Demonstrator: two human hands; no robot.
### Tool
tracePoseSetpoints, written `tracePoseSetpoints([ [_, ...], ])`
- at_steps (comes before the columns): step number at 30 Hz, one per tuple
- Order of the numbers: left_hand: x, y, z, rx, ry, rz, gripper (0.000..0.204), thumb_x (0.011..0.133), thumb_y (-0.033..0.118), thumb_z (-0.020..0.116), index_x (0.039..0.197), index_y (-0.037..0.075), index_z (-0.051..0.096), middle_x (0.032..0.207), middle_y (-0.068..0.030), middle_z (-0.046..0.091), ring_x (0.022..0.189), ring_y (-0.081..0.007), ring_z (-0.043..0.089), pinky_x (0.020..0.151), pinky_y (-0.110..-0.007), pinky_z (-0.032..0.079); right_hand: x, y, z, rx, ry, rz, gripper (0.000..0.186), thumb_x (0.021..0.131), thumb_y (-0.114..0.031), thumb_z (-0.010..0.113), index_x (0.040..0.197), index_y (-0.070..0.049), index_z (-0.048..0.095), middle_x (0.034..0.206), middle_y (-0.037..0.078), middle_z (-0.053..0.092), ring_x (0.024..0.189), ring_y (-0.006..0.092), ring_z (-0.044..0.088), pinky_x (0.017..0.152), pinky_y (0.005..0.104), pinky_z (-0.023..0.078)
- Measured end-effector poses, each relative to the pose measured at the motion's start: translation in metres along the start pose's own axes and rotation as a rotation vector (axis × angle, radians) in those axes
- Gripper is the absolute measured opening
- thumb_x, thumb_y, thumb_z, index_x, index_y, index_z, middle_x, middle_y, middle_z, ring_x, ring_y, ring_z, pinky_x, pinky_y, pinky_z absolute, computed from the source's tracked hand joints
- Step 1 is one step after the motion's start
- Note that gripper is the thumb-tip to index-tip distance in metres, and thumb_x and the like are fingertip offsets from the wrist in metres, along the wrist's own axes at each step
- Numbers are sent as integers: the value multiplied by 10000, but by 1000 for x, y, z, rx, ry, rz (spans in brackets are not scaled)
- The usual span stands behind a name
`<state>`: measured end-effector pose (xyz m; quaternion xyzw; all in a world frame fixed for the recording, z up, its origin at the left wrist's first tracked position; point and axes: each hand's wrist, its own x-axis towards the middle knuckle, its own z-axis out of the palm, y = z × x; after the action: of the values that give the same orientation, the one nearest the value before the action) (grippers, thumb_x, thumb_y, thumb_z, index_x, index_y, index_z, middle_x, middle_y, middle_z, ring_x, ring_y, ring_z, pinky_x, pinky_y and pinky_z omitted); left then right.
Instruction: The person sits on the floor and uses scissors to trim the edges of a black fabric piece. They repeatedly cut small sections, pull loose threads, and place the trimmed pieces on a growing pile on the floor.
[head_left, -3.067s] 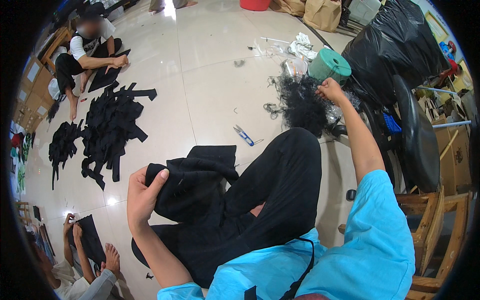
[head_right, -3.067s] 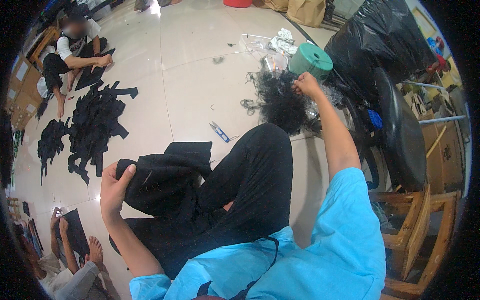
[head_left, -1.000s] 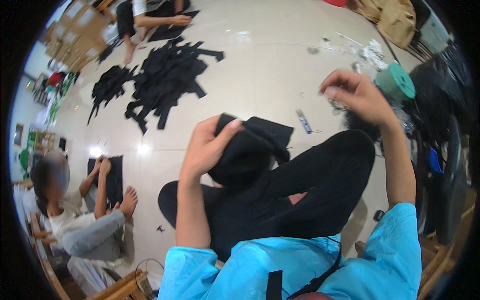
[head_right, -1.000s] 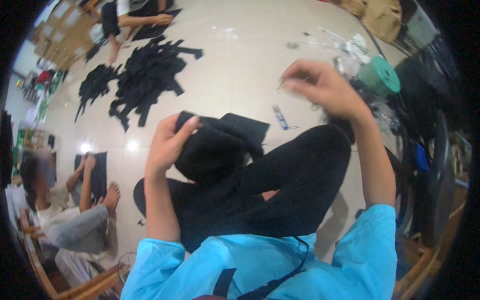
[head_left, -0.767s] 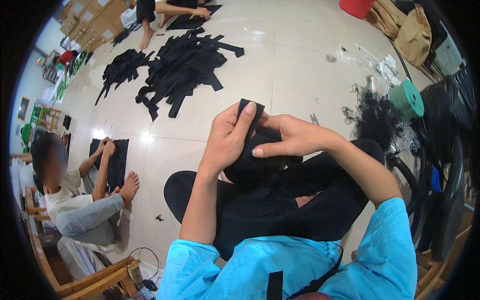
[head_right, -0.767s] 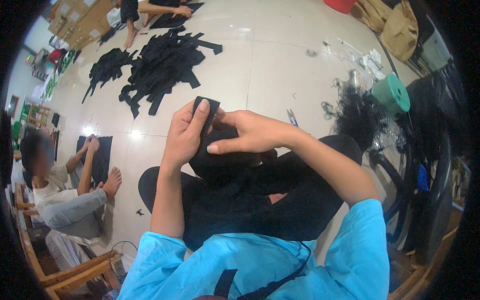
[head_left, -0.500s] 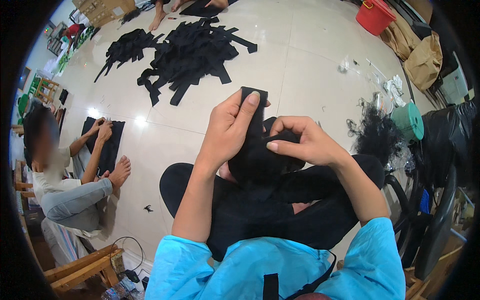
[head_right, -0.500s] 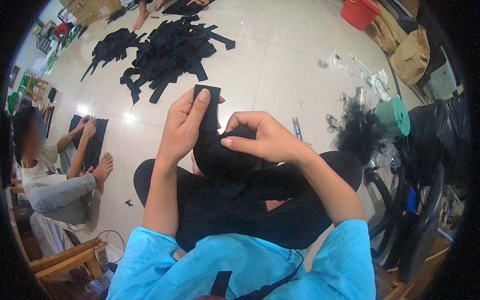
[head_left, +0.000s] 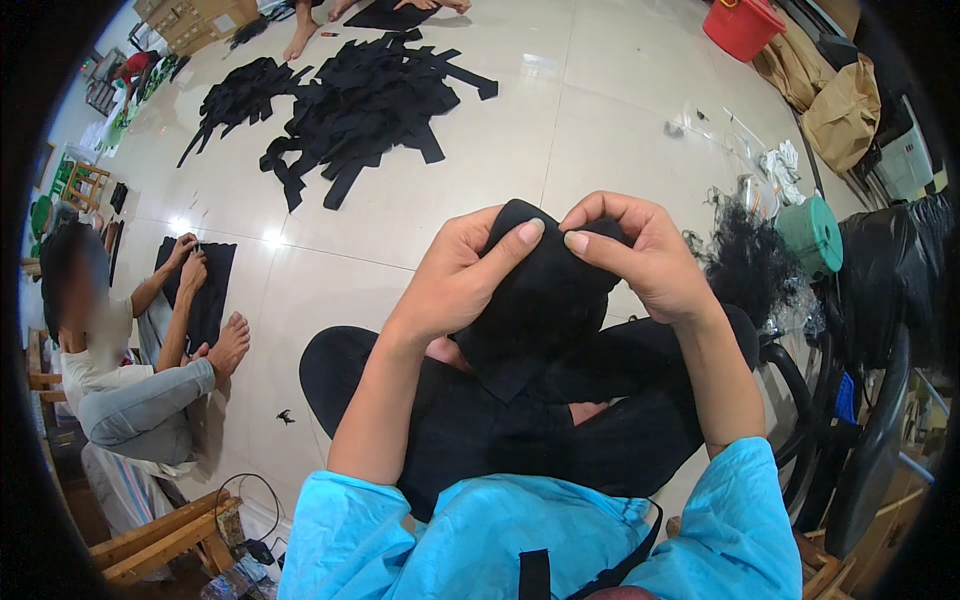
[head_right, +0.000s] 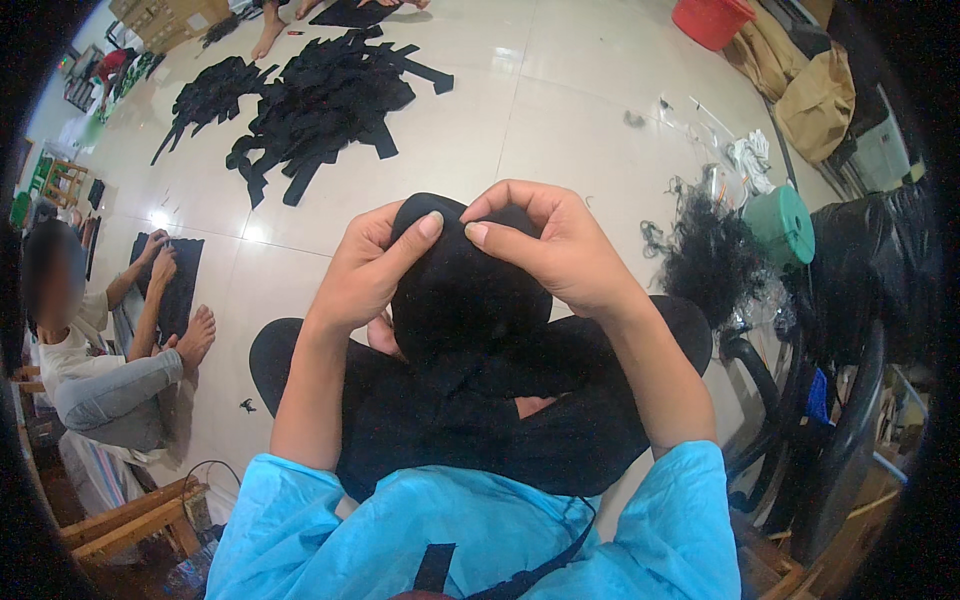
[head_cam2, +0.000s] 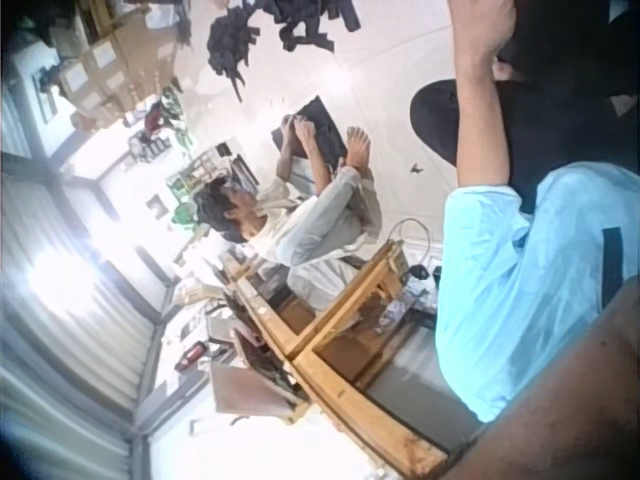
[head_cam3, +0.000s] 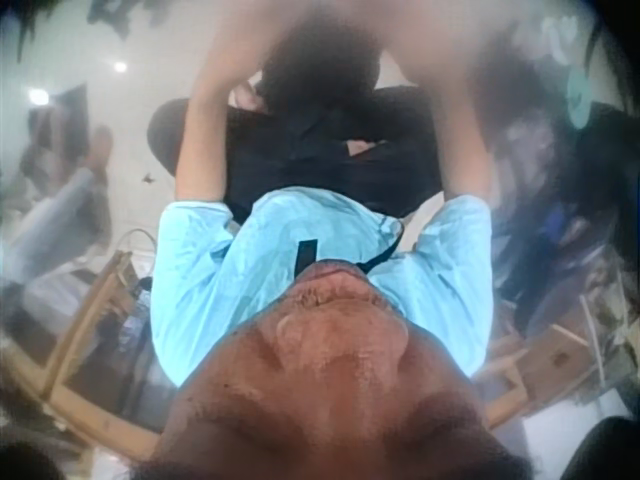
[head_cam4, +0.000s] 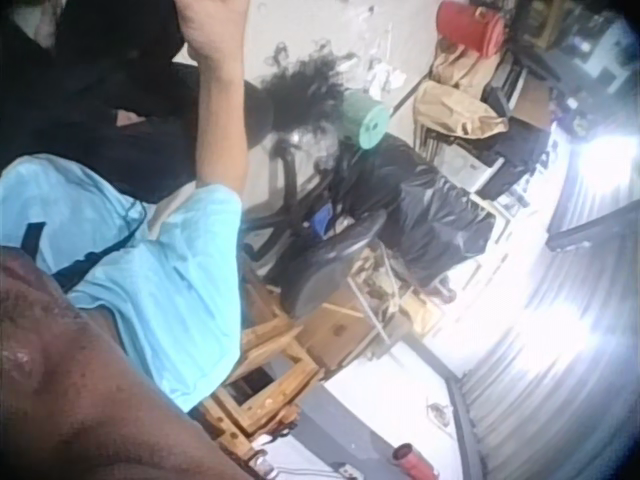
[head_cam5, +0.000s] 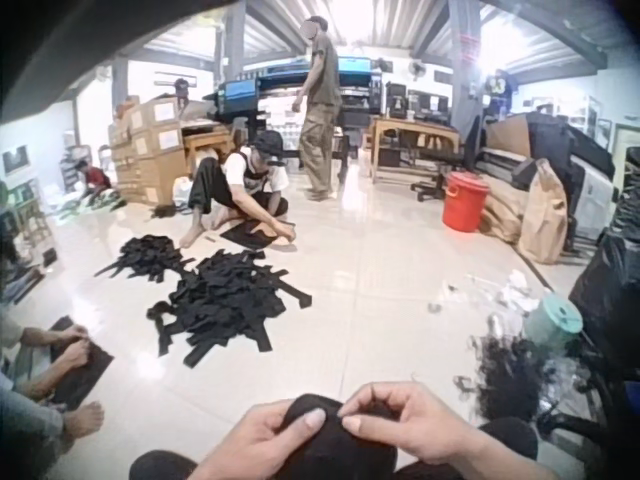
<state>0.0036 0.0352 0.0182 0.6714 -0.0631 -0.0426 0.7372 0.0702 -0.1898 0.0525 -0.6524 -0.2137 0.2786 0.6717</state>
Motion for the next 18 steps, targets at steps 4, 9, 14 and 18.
tracePoseSetpoints([
  [4,1,-1,10,32,90,64,325,1106,274,600,1144,-13,748,929,-25,742,812,-69,645,750,-224,519,0,2,0,-74,62,-1,149,962,-94,729,1084,-10,735,994,29,724,905,85,653,845,233,513],
  [9,1,-2,22,8,201,163,336,1119,261,579,1132,-32,742,849,5,707,763,-40,588,667,-225,483,0,9,4,47,87,7,142,944,-79,730,1065,-6,741,983,30,719,925,92,647,873,249,504],
  [14,0,-6,23,11,177,171,346,1120,270,579,1148,-34,742,852,-2,712,767,-42,595,675,-222,487,1,18,10,149,98,-25,132,949,-85,721,1056,-10,744,983,33,711,944,94,638,895,255,489],
  [18,0,-6,24,11,182,194,348,1118,273,583,1164,-34,741,849,-3,710,761,-44,594,668,-222,482,0,19,10,175,86,-35,128,952,-86,720,1056,-14,737,991,28,709,941,97,637,885,260,494],
])
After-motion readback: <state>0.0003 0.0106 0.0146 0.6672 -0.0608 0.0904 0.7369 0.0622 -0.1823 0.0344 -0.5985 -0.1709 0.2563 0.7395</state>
